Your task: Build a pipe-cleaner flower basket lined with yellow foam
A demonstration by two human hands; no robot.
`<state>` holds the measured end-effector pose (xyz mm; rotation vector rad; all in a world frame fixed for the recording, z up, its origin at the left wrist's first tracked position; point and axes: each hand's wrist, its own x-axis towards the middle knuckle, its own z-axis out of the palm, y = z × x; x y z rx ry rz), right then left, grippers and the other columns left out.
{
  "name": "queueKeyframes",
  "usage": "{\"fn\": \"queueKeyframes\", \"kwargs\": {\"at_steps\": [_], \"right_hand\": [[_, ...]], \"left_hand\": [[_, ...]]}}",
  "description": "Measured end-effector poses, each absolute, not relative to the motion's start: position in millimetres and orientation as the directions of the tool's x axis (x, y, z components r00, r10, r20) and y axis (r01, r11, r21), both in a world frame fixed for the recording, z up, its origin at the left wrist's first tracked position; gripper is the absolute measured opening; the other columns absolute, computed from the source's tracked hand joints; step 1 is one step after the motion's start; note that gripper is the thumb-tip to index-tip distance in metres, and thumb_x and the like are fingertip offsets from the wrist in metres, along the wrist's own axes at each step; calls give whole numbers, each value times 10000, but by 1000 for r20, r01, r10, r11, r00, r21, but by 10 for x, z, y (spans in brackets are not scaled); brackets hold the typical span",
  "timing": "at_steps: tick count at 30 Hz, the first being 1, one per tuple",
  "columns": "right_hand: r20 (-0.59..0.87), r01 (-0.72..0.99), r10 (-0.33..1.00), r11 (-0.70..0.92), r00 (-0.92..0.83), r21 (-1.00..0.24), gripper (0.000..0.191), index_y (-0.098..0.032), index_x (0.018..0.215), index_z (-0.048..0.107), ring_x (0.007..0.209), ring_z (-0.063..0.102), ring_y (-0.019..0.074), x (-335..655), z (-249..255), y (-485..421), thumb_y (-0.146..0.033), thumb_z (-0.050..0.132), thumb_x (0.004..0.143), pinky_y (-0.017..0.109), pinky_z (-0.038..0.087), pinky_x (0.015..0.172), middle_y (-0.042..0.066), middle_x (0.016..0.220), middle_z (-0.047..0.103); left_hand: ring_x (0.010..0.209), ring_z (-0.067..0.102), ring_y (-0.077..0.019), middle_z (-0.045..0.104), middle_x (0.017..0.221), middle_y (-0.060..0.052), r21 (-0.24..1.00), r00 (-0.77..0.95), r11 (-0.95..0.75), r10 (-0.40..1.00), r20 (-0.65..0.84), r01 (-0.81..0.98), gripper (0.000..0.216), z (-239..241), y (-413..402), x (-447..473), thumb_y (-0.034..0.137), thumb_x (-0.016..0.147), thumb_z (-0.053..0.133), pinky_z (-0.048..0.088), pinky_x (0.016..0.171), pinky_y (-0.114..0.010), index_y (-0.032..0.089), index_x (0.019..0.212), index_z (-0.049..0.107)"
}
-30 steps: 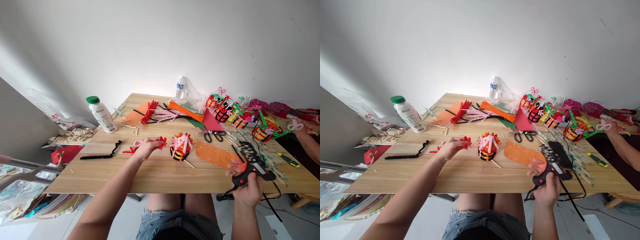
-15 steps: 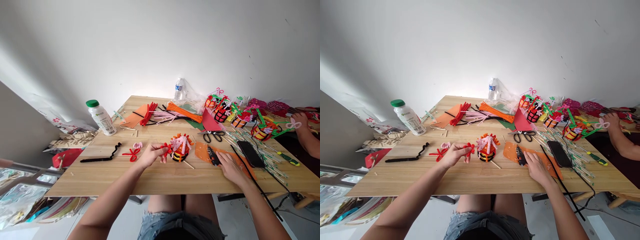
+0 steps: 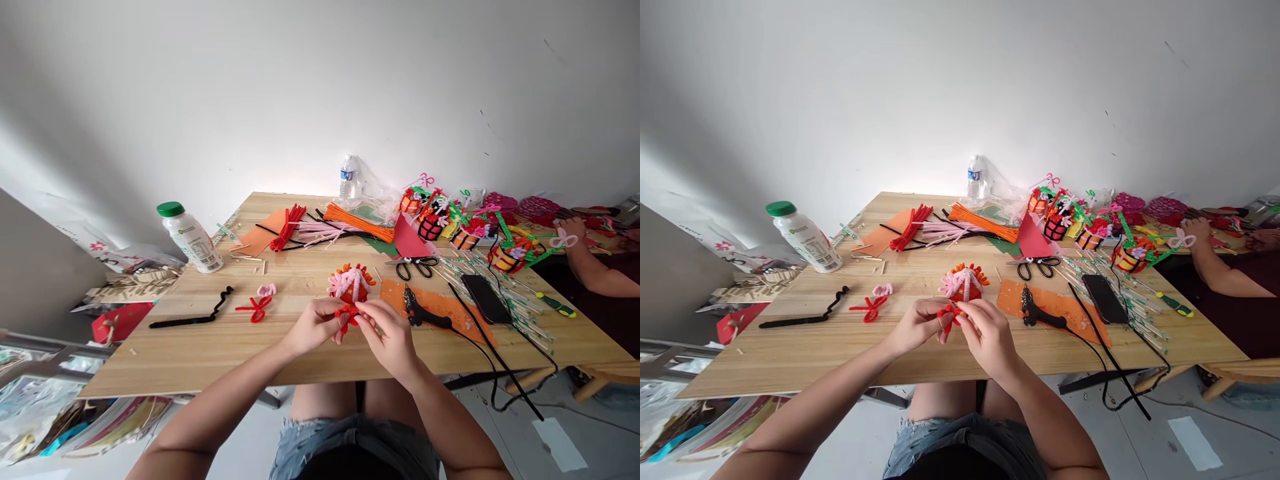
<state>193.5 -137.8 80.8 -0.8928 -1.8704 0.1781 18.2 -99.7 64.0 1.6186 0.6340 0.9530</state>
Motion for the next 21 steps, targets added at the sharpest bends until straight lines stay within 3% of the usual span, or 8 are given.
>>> {"fn": "queueKeyframes", "kwargs": {"at_steps": [4,7,9,11,15,19,21], "right_hand": [[618,433,767,622,-170,-653,144,-192,882,695,678,643,145,1910,798,-1297,-186,552,877,254,542,602,66,826,696],[404,299,913,401,-55,-866,126,-176,816,672,510,577,118,1899,731,-1268,-268,589,838,228,484,458,32,682,667],[275,204,961,272,-11,-941,159,-172,813,660,451,538,110,1871,686,-1255,-320,602,821,219,448,398,13,618,639],[240,161,971,235,13,-959,179,-174,812,653,490,565,120,1836,657,-1242,-348,610,811,226,478,430,23,646,650],[318,169,945,302,79,-938,171,-180,793,647,676,641,155,1782,638,-1212,-351,633,796,261,553,585,64,816,675],[282,124,957,272,67,-954,188,-182,861,628,565,594,127,1785,620,-1214,-365,602,828,228,505,467,32,721,630],[296,137,951,282,90,-949,211,-186,932,613,612,612,132,1793,596,-1244,-362,628,817,223,515,478,39,769,633]], "left_hand": [[400,517,-74,528,513,13,986,571,-163,808,148,-25,435,584,-951,175,505,854,572,402,424,-181,131,631,559],[344,473,-68,488,461,52,996,548,-91,833,77,-1,421,550,-937,205,542,822,596,358,372,-170,146,689,537],[348,480,-71,502,452,54,996,521,-83,850,80,-17,416,545,-944,235,550,806,614,359,378,-169,148,721,546],[381,518,-86,546,461,34,996,495,-82,864,93,-45,419,554,-956,262,556,796,625,397,410,-181,145,738,566],[444,582,-119,599,511,9,992,440,-52,893,100,-119,447,569,-967,293,576,746,669,481,465,-223,134,781,609],[466,605,-136,628,542,-13,985,427,-8,900,81,-172,455,560,-952,294,563,722,699,512,476,-252,116,782,643],[462,603,-139,636,534,-21,981,397,3,915,76,-196,448,555,-944,290,557,721,704,523,485,-264,113,748,648]]}}
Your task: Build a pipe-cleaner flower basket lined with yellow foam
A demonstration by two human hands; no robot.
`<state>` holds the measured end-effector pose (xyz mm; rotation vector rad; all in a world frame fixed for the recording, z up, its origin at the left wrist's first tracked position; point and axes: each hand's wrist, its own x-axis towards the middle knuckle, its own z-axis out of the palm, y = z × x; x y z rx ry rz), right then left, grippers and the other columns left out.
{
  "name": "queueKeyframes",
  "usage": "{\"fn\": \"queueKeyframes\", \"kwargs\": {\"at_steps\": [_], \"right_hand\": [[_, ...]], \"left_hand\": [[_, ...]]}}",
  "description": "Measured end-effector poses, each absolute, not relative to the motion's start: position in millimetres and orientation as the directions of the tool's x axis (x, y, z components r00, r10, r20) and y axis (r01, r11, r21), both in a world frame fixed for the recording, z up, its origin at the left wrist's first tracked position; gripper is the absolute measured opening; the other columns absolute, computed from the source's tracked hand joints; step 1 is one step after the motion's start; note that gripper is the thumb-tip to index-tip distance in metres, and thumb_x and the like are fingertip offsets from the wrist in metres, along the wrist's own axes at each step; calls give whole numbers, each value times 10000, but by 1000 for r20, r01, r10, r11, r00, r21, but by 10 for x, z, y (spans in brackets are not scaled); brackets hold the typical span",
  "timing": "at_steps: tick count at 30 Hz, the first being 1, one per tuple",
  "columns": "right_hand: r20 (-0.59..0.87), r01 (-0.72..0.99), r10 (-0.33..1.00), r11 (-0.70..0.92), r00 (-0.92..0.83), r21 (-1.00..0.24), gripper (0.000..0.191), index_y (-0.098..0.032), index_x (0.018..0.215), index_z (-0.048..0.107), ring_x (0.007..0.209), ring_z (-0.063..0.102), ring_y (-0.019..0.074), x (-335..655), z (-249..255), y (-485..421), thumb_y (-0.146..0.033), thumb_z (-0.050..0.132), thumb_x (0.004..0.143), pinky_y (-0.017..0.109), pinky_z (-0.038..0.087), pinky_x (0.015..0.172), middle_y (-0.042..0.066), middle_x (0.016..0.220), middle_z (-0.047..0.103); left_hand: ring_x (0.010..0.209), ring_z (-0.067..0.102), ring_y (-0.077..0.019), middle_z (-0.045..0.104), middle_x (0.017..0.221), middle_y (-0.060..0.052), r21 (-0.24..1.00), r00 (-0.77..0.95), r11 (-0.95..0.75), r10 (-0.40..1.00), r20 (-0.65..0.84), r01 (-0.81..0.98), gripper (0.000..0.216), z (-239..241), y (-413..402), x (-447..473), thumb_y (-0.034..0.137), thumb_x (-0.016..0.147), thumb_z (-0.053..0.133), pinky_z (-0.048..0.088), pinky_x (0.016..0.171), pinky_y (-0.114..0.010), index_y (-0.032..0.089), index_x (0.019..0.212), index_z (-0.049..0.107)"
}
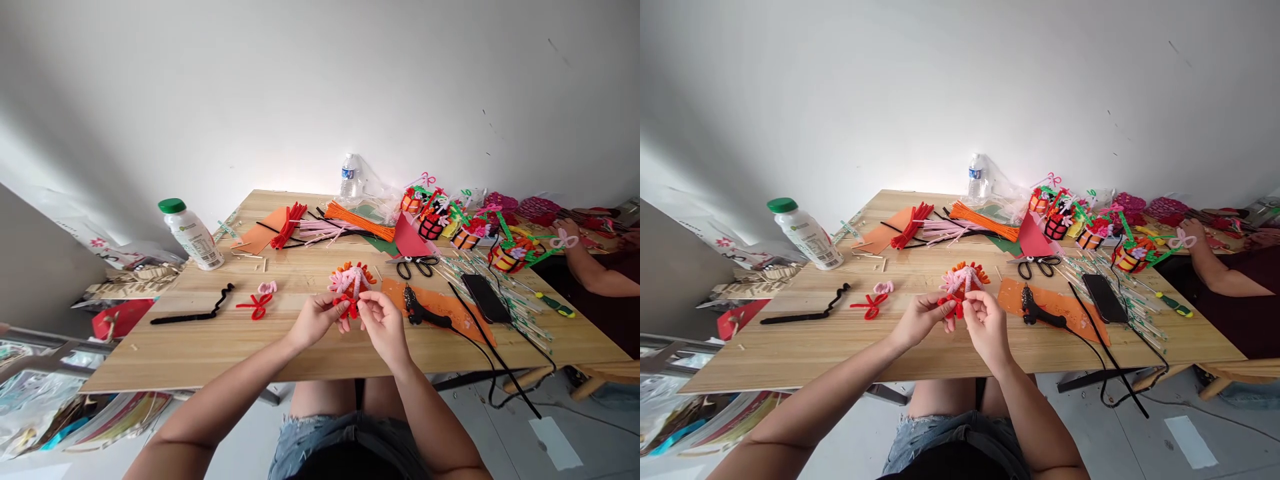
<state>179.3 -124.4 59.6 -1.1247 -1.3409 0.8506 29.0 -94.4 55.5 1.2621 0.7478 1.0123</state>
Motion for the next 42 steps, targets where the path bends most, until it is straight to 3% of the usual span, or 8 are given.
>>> {"fn": "queueKeyframes", "kwargs": {"at_steps": [3,8,12,18,24,27,36,42], "right_hand": [[346,191,930,320,127,-928,277,-194,980,595,727,655,159,1775,535,-1314,-336,704,770,248,563,564,59,866,652],[460,306,878,404,136,-862,93,-193,863,643,717,657,166,1712,497,-1361,-278,606,855,284,572,604,79,863,680],[541,452,841,487,-11,-747,115,-196,746,653,643,622,150,1760,628,-1300,-192,580,835,255,521,552,52,754,678],[463,586,852,509,-243,-630,156,-192,686,633,575,559,127,1886,842,-1223,-92,562,783,238,451,536,23,686,655],[363,586,880,475,-307,-657,106,-193,811,637,547,567,115,1939,961,-1157,-96,622,772,216,442,526,-15,648,639],[362,591,855,519,-371,-618,133,-193,765,671,596,588,121,1952,997,-1131,-78,609,788,223,447,559,10,711,671],[497,589,834,531,-238,-609,121,-187,729,668,566,559,127,1922,886,-1098,-135,587,803,240,440,537,22,681,664],[504,564,840,520,-201,-641,103,-181,744,664,564,559,127,1932,861,-1075,-158,583,803,238,445,527,31,694,662]], "left_hand": [[480,616,-148,651,542,-31,970,354,20,933,69,-243,440,556,-944,293,547,712,716,543,514,-281,111,722,654],[502,620,-139,664,560,-45,955,370,51,927,63,-292,421,571,-968,307,519,712,728,544,517,-263,102,698,668],[512,624,-138,677,584,-63,954,396,81,917,41,-288,424,564,-966,284,513,718,725,529,494,-244,93,699,672],[546,638,-149,684,627,-66,972,444,75,896,33,-224,398,573,-955,246,490,716,734,551,507,-256,96,701,677],[555,638,-135,674,695,-65,987,503,-9,860,90,-162,413,630,-968,222,509,731,713,569,527,-256,98,706,693],[560,646,-142,687,719,-78,989,510,-21,855,94,-147,423,620,-967,220,521,732,708,576,538,-265,99,709,691],[536,654,-163,656,594,-52,978,609,141,793,-20,-152,467,570,-893,151,563,764,665,549,523,-270,103,826,613],[453,569,-100,590,572,21,996,531,-3,846,52,-92,531,635,-916,79,606,770,626,459,470,-214,123,988,612]]}}
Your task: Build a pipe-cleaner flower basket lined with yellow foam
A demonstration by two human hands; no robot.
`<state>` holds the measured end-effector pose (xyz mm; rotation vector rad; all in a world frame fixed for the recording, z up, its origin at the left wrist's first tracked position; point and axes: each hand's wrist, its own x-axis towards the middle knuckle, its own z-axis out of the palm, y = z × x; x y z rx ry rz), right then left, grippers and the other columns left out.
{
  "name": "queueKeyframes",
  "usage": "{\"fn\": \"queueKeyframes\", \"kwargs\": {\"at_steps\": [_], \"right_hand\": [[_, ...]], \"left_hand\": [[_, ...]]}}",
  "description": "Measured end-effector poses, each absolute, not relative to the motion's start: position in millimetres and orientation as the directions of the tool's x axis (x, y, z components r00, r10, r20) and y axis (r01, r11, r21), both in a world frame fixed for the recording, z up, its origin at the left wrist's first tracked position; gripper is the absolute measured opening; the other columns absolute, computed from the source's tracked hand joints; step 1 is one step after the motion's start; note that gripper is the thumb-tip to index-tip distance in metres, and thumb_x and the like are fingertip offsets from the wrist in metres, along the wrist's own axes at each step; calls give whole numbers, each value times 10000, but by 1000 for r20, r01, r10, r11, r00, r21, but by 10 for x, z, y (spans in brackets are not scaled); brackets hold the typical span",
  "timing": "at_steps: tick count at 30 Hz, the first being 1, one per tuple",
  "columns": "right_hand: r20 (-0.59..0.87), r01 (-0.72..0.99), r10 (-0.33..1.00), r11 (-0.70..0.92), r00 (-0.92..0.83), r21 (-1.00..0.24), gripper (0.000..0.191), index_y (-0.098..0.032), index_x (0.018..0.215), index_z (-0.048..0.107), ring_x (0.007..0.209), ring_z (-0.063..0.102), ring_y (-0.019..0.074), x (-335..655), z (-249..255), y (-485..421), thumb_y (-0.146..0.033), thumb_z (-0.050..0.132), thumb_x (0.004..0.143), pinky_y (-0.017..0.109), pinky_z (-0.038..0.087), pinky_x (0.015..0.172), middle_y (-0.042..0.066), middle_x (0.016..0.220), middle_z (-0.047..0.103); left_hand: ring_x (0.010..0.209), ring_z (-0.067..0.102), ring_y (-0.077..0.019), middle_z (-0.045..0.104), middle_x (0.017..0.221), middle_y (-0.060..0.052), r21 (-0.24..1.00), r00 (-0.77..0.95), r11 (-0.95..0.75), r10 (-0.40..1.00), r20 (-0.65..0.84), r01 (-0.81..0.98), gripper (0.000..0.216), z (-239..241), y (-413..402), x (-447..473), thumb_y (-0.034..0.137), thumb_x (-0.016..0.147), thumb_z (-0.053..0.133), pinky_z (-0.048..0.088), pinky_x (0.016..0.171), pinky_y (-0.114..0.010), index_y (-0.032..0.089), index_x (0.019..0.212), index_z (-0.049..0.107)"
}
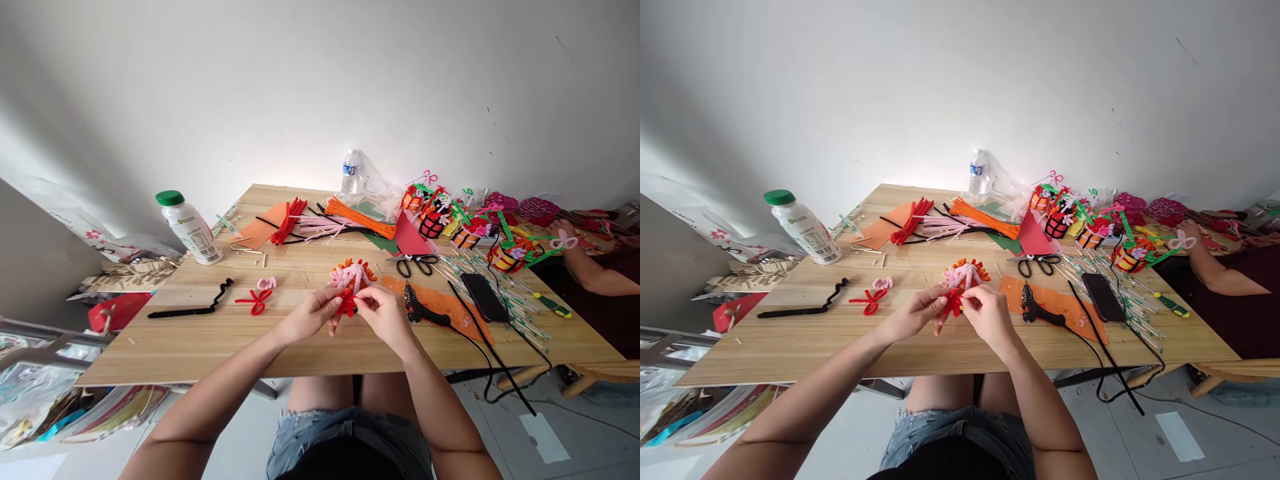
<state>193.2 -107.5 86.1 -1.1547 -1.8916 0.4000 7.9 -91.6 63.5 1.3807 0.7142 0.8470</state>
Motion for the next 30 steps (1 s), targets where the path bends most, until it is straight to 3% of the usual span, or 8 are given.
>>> {"fn": "queueKeyframes", "kwargs": {"at_steps": [8,14,17,21,30], "right_hand": [[523,597,837,504,-161,-624,104,-182,749,659,586,581,137,1893,805,-1089,-150,574,799,247,470,552,38,713,660],[566,619,821,484,-77,-618,124,-176,737,663,579,584,137,1867,717,-974,-158,562,808,253,483,573,38,702,661],[619,638,785,492,-32,-592,126,-177,733,658,576,585,130,1848,643,-923,-160,560,811,244,486,576,33,700,662],[673,672,739,500,-3,-546,130,-178,739,646,578,583,127,1816,548,-899,-142,550,818,237,490,571,33,701,654],[746,773,665,478,-9,-417,140,-180,744,601,612,569,144,1745,463,-875,-96,524,824,258,484,608,34,701,622]], "left_hand": [[480,518,-95,605,582,0,996,311,-56,948,73,-64,404,583,-877,119,495,706,725,430,468,-217,128,864,659],[814,607,-177,648,844,-74,873,258,-470,866,428,129,169,620,-632,83,344,779,699,501,771,-311,181,775,746],[983,599,-213,619,975,-89,807,278,-578,801,531,124,168,580,-486,86,362,789,699,488,889,-364,205,773,757],[1116,590,-245,579,1234,-135,822,370,-569,773,515,43,238,508,-370,103,399,833,649,496,924,-389,180,823,744],[1181,585,-263,577,1311,-184,808,429,-590,732,529,10,243,435,-308,125,361,881,597,454,1001,-435,140,886,697]]}}
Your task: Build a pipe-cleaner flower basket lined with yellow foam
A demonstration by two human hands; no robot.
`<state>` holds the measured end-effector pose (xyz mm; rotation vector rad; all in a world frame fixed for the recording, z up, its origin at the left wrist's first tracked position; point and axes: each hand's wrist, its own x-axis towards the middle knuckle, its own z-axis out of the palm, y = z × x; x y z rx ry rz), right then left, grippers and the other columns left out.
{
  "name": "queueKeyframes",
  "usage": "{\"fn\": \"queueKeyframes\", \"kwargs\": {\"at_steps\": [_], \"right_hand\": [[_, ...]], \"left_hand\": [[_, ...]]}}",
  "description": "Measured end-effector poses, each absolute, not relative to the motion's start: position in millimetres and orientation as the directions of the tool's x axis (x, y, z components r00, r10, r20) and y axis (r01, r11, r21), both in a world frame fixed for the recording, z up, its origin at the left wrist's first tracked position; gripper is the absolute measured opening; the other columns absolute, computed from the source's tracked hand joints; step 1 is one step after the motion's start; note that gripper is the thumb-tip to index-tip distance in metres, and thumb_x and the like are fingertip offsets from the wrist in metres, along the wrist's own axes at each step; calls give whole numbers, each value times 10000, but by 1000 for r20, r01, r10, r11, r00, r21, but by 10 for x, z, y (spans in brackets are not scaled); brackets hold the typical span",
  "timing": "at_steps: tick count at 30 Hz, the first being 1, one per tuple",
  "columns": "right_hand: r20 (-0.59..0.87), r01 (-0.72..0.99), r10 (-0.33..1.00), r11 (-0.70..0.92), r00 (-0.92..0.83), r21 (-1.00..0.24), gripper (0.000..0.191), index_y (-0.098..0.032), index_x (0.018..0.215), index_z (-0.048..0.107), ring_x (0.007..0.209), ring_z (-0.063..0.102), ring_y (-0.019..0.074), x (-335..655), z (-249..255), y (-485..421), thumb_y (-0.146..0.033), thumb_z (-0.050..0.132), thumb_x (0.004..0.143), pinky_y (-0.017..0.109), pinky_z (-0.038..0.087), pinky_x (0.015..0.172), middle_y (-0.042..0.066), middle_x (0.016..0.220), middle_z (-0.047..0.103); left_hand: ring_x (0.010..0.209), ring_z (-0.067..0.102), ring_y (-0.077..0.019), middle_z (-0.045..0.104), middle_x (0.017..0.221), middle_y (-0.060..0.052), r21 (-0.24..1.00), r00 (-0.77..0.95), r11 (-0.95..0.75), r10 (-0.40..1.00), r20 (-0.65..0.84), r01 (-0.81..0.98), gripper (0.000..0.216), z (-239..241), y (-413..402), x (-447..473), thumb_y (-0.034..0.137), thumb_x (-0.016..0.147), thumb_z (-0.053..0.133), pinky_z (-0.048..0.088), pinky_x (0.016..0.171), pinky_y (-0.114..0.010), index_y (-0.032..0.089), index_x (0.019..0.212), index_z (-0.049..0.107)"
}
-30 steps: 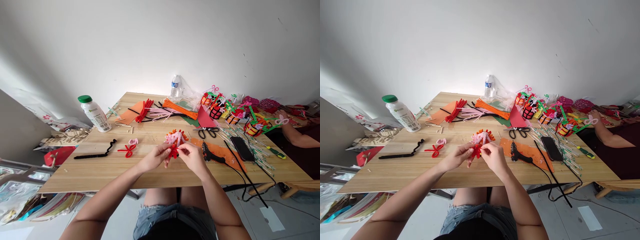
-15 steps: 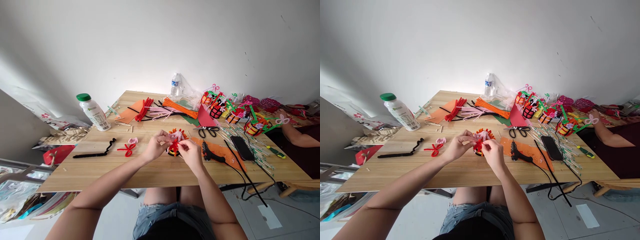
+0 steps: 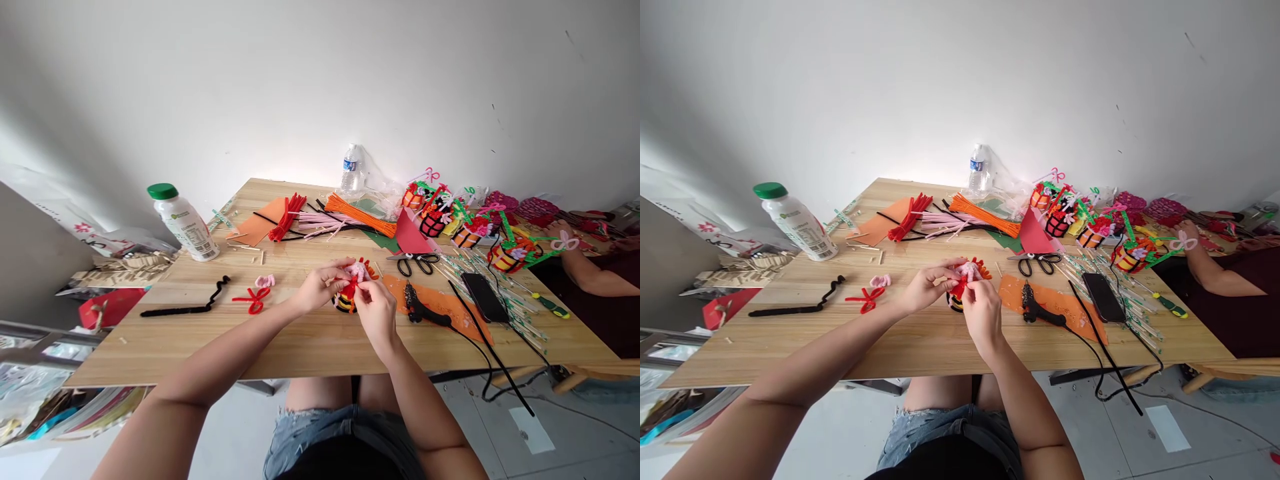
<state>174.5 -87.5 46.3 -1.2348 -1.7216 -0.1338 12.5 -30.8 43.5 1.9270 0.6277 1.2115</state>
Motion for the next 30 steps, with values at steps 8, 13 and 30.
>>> {"fn": "queueKeyframes", "kwargs": {"at_steps": [8,13,30], "right_hand": [[731,849,682,400,-23,-345,155,-196,714,551,642,570,172,1700,457,-848,-71,520,801,277,464,600,36,695,600],[715,853,698,391,-32,-344,160,-204,717,535,650,570,173,1701,467,-847,-68,514,798,278,462,607,32,697,601],[722,870,690,388,-55,-304,177,-208,701,515,642,551,159,1739,466,-866,-106,497,844,259,439,604,27,689,588]], "left_hand": [[1138,602,-238,616,1252,-183,696,429,-717,644,633,48,190,398,-253,115,297,894,587,467,973,-434,142,905,696],[1142,598,-229,609,1254,-168,613,462,-785,577,673,89,182,386,-226,105,268,907,562,482,958,-419,156,948,700],[1190,483,-282,469,1361,-162,170,713,-947,317,625,272,380,501,-139,-19,385,940,465,411,960,-451,269,1283,580]]}}
